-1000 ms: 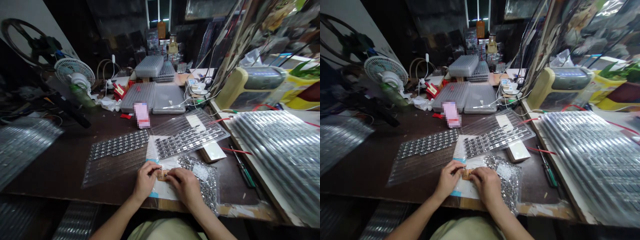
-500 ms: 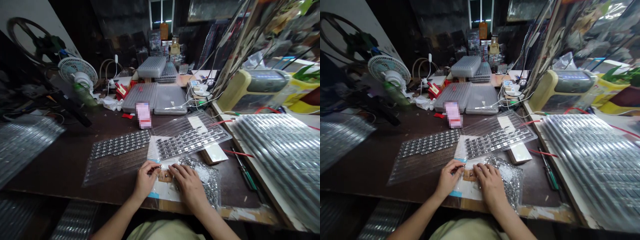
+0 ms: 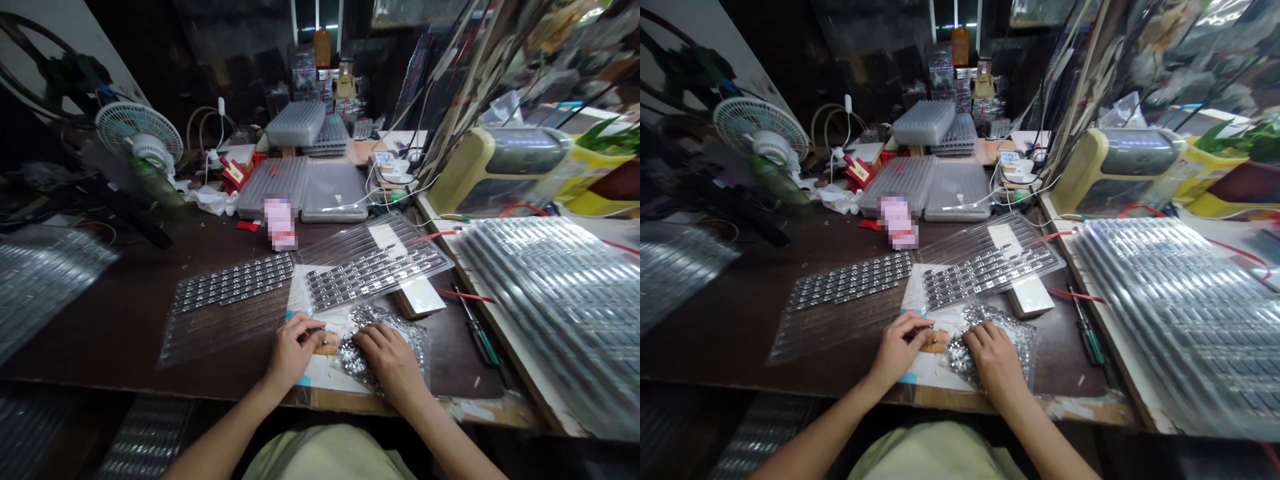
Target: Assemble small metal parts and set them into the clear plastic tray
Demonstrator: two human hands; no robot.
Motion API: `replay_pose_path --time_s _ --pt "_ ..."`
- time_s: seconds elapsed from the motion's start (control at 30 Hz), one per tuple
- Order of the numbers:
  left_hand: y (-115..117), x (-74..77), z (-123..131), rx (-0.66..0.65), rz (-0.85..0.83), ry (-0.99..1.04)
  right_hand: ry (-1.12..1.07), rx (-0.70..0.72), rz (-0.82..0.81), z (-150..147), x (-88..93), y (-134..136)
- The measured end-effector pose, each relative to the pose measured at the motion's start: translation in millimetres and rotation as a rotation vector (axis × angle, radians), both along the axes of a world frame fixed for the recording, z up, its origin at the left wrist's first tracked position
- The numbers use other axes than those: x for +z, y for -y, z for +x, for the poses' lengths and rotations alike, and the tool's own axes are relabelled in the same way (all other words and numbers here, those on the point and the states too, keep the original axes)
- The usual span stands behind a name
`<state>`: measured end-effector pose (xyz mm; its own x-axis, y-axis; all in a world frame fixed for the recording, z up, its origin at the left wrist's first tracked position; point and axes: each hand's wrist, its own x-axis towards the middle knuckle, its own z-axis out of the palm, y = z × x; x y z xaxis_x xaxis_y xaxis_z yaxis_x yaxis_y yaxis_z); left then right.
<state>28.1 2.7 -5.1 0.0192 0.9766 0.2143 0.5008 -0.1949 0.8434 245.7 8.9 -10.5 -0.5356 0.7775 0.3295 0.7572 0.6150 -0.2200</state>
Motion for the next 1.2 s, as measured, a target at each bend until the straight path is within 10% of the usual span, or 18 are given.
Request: replay_pose_path --time_s 0.73,1.0,1.2 --pt "7.0 -9.8 17.8 -0.155 0.058 -0.135 -0.274 -0.011 -0.015 -3.0 -0.2 -2.9" --pt "-64.8 11.1 -37.3 0.252 0.140 -0.414 -0.394 -0.083 -0.094 -16.8 8.4 4.0" --pt "-83.7 3.0 -70.4 0.326 0.156 -0.615 -0.354 -0.143 -0.170 -48.2 3.4 5.7"
